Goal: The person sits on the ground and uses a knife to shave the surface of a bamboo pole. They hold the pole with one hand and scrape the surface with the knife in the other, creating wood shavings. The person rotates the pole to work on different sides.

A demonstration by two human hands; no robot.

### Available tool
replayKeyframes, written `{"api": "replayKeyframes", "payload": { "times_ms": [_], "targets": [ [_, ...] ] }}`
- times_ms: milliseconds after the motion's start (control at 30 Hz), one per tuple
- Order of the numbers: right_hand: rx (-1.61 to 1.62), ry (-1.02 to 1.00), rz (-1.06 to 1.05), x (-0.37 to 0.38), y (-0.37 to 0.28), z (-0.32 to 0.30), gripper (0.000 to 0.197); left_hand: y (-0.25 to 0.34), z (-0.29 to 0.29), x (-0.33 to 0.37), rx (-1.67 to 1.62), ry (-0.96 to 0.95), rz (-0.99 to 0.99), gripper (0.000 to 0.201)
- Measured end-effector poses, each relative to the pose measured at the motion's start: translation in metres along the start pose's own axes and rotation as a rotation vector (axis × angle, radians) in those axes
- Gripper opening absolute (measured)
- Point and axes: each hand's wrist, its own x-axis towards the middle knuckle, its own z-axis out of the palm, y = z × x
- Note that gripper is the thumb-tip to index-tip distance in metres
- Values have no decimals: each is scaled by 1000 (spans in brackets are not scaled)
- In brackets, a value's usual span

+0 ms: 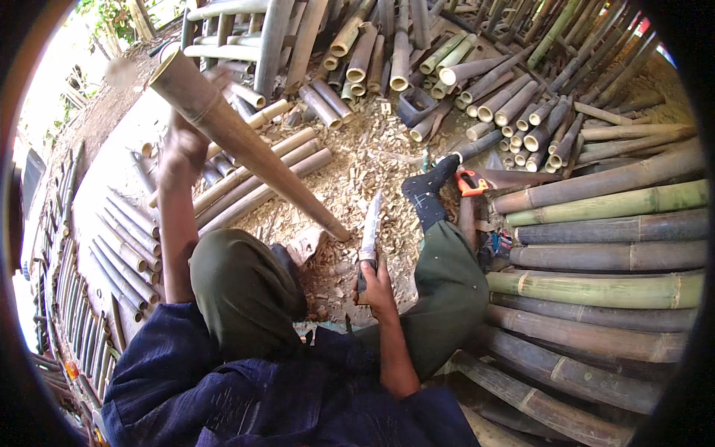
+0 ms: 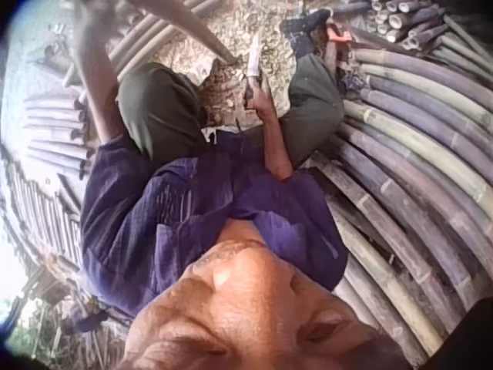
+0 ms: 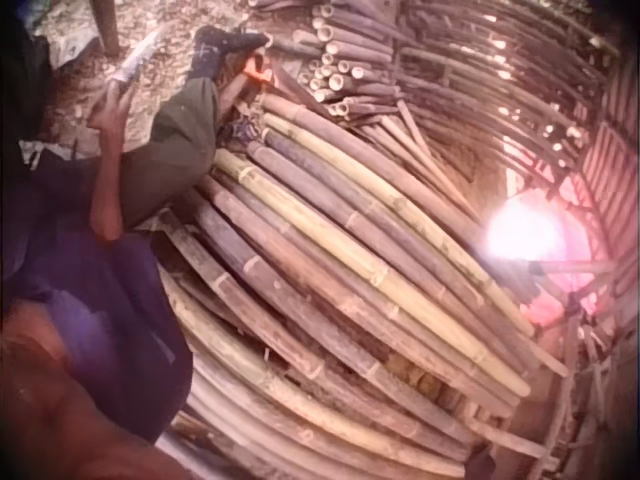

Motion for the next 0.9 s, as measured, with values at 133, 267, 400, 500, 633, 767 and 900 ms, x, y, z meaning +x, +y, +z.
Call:
{"api": "replayKeyframes", "payload": {
  "times_ms": [133,267,400,500,633,767,900],
  "targets": [
    [190,-184,-2,-35,-42,-14,32,-88,1,-99,267,-73,-515,108],
    [278,-39,107,-84,-23,-1,23,-126,23,-159,110,234,-581,88],
    [316,56,144,-101,-1,6,24,-110,-3,-143,208,447,-395,96],
    [265,14,79,-89,7,-1,25,-85,-31,-101,322,551,-270,110],
    [119,160,-19,-93,2,0,19,8,-30,-19,-141,490,-343,61],
    [87,207,-31,-107,30,-13,19,91,-52,-6,395,352,-314,74],
    [203,88,9,-41,-45,39,16,81,-102,65,687,354,-263,62]
  ]
}}
